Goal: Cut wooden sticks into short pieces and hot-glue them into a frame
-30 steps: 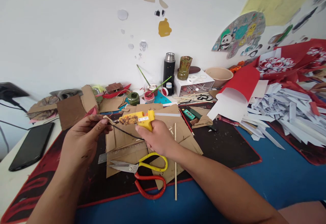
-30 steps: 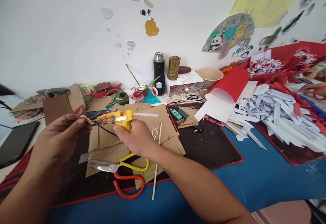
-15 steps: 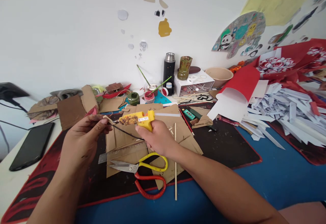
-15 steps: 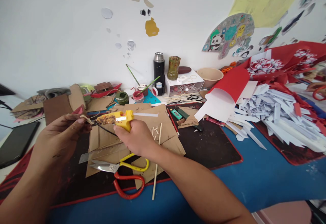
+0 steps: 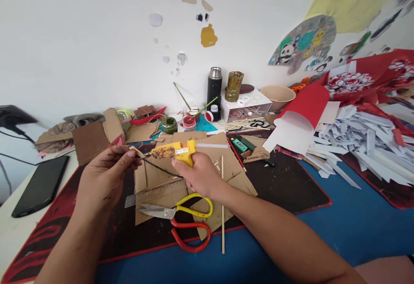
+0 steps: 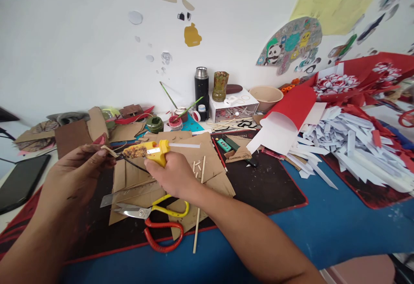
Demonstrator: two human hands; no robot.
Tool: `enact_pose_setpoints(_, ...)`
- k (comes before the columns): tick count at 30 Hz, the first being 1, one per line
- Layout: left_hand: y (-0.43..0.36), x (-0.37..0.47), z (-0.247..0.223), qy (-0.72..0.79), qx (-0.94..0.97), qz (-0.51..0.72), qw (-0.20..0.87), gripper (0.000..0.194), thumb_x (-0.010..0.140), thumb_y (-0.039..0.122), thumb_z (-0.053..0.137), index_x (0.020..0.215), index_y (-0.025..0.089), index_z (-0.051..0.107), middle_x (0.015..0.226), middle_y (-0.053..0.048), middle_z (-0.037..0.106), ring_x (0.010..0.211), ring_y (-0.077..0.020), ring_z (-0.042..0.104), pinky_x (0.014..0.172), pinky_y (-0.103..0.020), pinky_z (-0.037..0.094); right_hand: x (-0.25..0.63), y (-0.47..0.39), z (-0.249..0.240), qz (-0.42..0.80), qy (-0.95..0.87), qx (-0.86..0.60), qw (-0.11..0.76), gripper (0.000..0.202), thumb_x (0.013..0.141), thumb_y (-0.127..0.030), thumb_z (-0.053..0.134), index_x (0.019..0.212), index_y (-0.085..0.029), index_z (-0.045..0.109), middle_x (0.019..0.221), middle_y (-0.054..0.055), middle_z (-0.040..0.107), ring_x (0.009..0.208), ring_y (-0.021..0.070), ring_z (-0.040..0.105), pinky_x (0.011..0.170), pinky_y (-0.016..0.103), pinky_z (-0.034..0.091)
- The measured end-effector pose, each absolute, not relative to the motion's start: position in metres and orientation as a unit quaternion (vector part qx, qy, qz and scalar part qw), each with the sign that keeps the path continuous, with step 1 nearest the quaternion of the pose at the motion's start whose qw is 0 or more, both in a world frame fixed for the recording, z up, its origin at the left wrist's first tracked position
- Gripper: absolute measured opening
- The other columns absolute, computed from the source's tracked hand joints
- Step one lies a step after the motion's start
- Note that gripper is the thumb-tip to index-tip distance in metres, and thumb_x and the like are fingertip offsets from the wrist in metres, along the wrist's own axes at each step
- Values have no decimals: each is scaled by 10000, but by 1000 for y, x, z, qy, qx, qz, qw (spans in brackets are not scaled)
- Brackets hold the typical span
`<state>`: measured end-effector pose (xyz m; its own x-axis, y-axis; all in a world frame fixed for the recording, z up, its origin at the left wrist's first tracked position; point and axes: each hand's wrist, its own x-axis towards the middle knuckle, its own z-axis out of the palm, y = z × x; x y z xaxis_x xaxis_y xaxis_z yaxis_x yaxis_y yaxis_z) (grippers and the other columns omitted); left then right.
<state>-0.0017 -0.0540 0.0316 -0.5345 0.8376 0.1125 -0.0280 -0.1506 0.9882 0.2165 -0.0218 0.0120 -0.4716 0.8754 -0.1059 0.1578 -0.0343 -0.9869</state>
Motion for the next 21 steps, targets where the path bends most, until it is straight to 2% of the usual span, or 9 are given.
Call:
enact_pose_setpoints(8, -54, -3, 32, 565, 350, 674, 323, 559, 437, 504, 1068, 763, 170, 760, 714, 12, 737, 588, -109, 669, 577, -202, 541, 216, -21, 10, 591, -622, -407, 313, 412, 994, -505, 648, 719, -227, 517, 509, -58, 508, 468, 108, 482, 506, 243, 366)
enact_pose_setpoints(21, -54, -5, 29, 550, 361, 682, 319, 408, 510, 347, 1040, 764, 181, 767, 724, 11, 747, 599, -113, 673, 581, -197, 558, 216, -21, 10, 597, -616, -410, 310, 412, 998, -488, 650, 715, -231, 496, 500, -58, 513, 460, 107, 493, 500, 235, 383)
